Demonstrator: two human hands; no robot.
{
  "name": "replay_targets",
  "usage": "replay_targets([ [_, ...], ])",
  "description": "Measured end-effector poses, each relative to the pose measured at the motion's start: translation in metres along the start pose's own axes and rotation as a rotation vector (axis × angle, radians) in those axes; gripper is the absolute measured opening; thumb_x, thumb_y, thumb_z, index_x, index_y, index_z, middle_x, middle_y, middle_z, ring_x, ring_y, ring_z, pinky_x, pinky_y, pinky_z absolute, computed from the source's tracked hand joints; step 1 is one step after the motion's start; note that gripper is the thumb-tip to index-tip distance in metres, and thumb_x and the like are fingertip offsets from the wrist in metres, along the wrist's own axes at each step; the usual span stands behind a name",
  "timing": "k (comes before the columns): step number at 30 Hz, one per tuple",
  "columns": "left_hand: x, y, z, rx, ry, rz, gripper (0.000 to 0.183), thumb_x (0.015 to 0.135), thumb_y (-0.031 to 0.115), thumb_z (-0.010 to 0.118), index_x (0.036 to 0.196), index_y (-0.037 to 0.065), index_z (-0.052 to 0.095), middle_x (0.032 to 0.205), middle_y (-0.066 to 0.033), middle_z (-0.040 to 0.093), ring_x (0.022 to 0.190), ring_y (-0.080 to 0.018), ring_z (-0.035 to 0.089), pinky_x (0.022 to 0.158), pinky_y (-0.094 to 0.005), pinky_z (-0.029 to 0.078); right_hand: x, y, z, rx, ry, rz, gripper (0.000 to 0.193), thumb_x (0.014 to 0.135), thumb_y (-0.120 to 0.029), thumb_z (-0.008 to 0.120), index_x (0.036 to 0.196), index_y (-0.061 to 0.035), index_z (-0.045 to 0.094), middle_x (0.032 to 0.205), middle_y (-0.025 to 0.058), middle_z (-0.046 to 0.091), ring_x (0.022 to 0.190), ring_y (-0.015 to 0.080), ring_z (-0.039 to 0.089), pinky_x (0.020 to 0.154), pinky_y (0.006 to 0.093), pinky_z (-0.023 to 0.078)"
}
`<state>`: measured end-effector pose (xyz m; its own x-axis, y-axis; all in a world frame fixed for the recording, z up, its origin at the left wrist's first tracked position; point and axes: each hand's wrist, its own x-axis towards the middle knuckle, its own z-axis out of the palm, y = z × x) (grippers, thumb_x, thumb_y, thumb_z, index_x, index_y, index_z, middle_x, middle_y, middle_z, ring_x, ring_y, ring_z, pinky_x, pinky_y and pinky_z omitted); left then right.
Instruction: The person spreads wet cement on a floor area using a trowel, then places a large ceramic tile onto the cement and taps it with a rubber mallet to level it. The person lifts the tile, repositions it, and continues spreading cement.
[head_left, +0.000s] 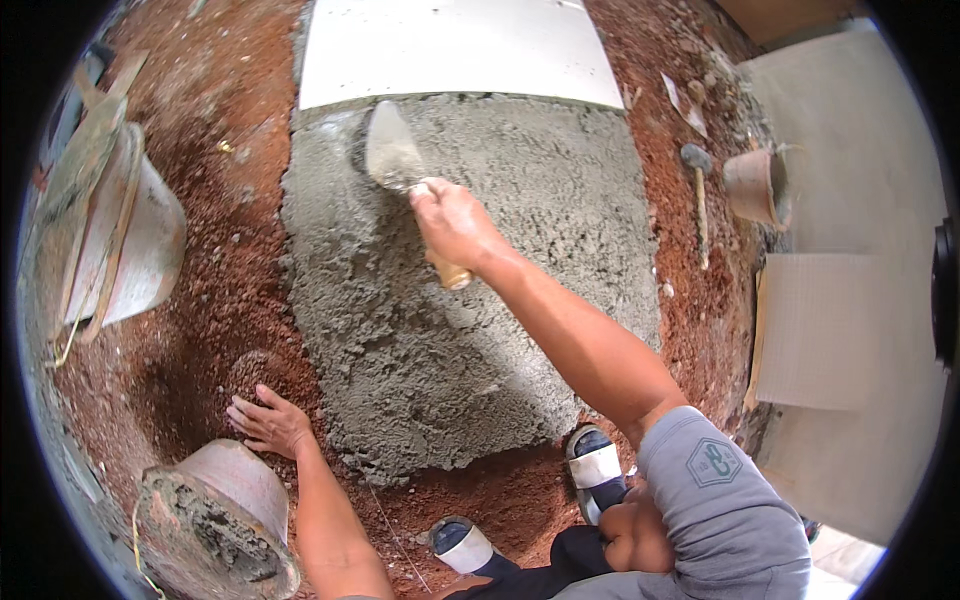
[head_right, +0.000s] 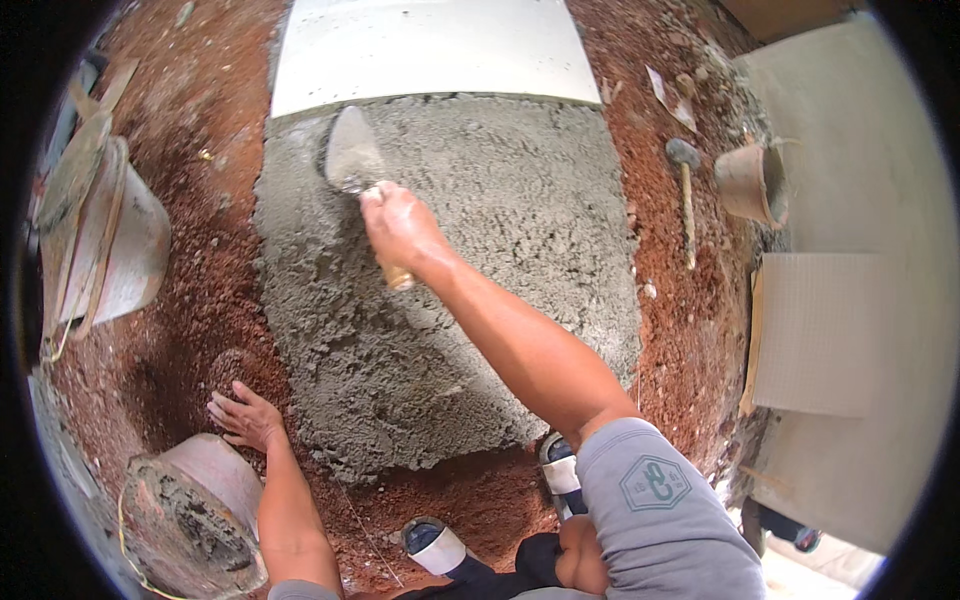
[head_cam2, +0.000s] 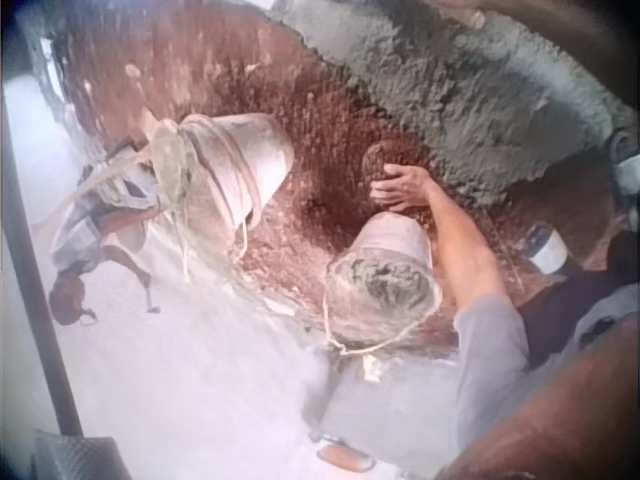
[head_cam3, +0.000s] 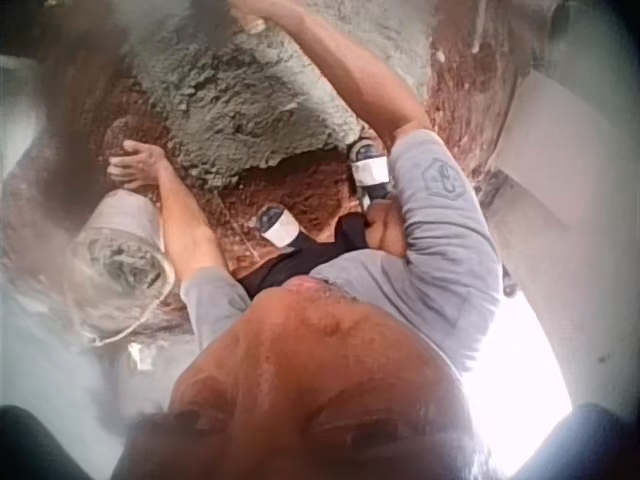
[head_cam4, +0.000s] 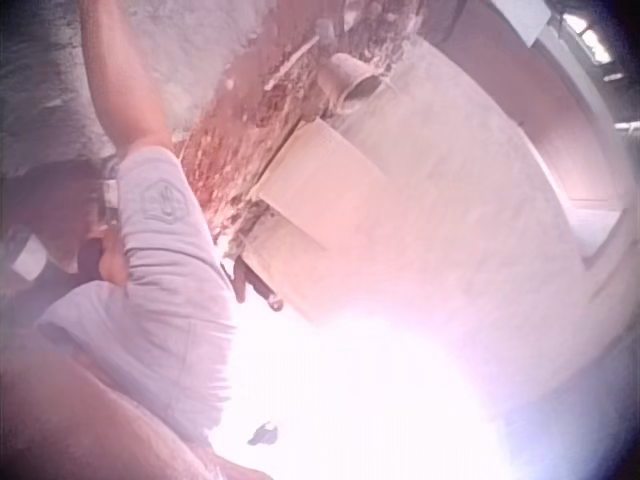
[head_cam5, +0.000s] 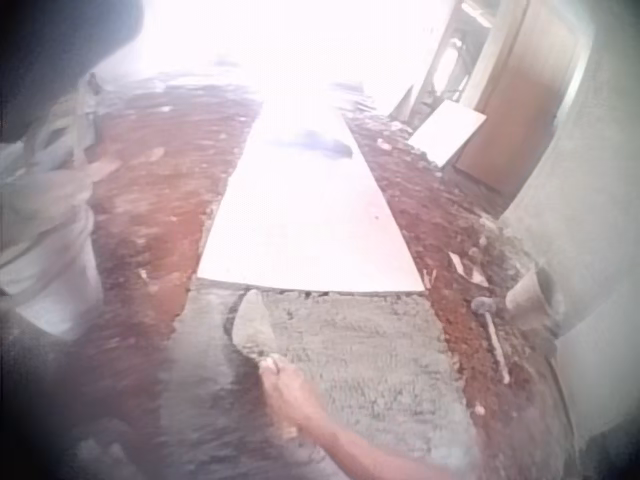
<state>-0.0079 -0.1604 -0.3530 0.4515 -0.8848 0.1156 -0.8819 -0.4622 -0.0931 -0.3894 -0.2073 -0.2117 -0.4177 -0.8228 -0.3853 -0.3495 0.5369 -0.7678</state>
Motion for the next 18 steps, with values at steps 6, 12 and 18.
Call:
replay_targets([
  [6,-0.003,0.002,-0.007,0.052,-0.002,0.03,0.065,0.1,0.054,0.03,0.148,0.011,0.028,0.154,-0.0134,0.025,0.144,-0.0288,0.021,0.111,-0.0592,0.021,-0.038,-0.03,-0.021,-0.267,-0.29,-0.068,0.04,0.1,-0.037,0.039,0.106,-0.0006,0.056,0.083,0.0104,0.059,0.069,0.0202,0.06,0.064,0.0392,0.054],
  [12,-0.005,0.004,-0.015,0.0,-0.016,0.042,0.065,0.099,0.053,0.033,0.148,0.009,0.028,0.154,-0.0163,0.025,0.143,-0.0328,0.022,0.111,-0.0596,0.019,-0.048,-0.03,-0.054,-0.691,-0.197,-0.072,0.035,0.1,-0.035,0.037,0.1,-0.0027,0.05,0.077,0.007,0.053,0.061,0.0158,0.05,0.056,0.0345,0.052],
  [18,-0.003,0.004,-0.016,-0.006,-0.016,0.031,0.065,0.099,0.053,0.034,0.147,0.01,0.028,0.153,-0.0151,0.025,0.143,-0.0329,0.022,0.111,-0.0604,0.02,0.025,-0.031,-0.053,-1.11,0.003,-0.23,0.028,0.099,-0.035,0.045,0.103,-0.0083,0.051,0.083,0.0097,0.058,0.067,0.0165,0.057,0.061,0.0344,0.056],
])
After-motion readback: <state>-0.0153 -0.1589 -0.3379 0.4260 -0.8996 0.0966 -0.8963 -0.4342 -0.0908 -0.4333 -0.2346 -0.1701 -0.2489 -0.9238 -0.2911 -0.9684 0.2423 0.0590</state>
